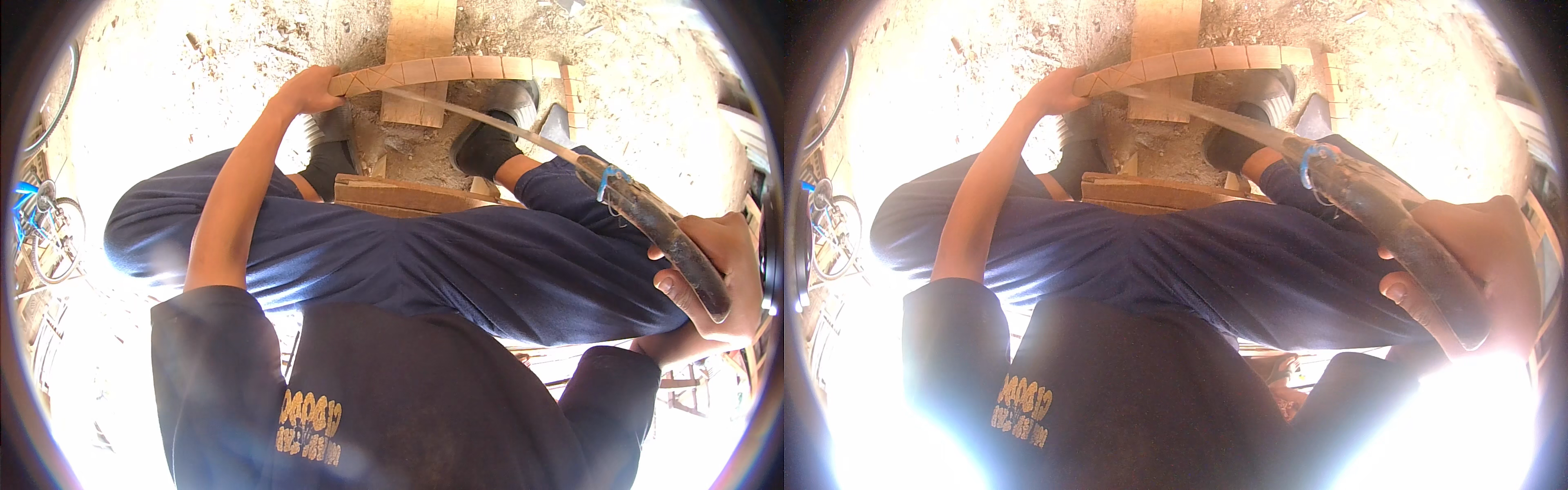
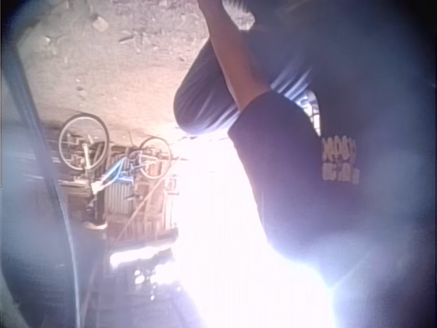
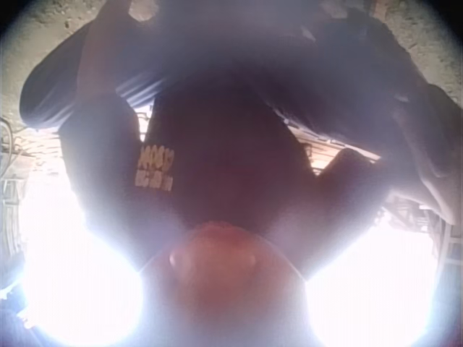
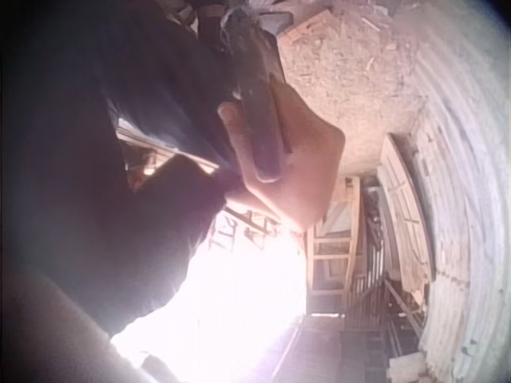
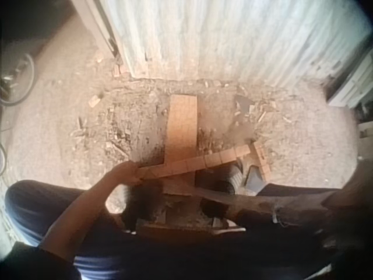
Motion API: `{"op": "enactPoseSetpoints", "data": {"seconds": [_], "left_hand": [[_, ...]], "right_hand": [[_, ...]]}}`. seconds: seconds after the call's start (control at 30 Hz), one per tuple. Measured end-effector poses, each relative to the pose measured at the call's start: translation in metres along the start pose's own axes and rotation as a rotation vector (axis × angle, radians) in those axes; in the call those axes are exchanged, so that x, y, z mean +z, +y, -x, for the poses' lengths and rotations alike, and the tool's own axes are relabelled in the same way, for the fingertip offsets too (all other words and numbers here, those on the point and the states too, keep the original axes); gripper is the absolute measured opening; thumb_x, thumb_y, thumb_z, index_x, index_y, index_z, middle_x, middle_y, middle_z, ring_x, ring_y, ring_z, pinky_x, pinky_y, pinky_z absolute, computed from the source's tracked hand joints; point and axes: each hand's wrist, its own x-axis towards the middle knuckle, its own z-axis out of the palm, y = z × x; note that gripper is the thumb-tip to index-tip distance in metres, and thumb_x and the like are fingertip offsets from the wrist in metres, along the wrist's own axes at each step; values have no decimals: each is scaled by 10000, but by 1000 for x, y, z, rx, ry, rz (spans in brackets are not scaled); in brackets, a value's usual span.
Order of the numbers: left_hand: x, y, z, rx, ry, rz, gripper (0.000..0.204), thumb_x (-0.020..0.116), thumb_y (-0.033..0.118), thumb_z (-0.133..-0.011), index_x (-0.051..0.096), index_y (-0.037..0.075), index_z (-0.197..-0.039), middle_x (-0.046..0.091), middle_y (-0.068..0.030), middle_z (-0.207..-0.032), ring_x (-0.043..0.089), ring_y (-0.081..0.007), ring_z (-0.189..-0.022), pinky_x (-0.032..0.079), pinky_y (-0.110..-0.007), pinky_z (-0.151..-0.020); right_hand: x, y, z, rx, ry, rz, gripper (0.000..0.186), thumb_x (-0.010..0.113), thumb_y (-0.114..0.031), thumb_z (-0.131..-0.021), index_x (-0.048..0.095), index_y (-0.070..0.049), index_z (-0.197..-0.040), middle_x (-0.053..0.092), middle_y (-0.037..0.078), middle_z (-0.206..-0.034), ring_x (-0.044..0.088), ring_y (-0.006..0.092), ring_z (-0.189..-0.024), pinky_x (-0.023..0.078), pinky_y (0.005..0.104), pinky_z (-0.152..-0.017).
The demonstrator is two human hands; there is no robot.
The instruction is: The person sits on the ground and uses a hand saw to cut a curved wooden piece into smaller segments. They repeatedly position the wood, saw along marked lines, and separate the cut pieces.
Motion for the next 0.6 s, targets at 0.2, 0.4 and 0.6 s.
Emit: {"op": "enactPoseSetpoints", "data": {"seconds": [0.2,0.4,0.6], "left_hand": [[1,-3,0,18,8,6,424,749,306,-737,657,13,-1030,721,-220,-919,693,-396,-896,546,-470,-794],[1,-2,-1,8,9,14,426,751,307,-738,658,12,-1031,720,-220,-916,694,-396,-895,548,-468,-797],[-1,2,2,3,0,-2,352,744,231,-781,615,4,-1017,707,-204,-914,689,-373,-906,533,-449,-777]], "right_hand": [[-8,12,3,-86,-28,-9,276,752,-200,-781,691,-1,-963,665,119,-732,653,255,-602,485,351,-578],[-8,16,4,-108,-43,-41,282,752,-208,-795,685,12,-958,666,121,-734,646,244,-587,487,340,-572],[-6,15,5,-96,-15,-34,295,755,-229,-804,684,17,-950,666,122,-727,644,239,-574,485,334,-564]]}}
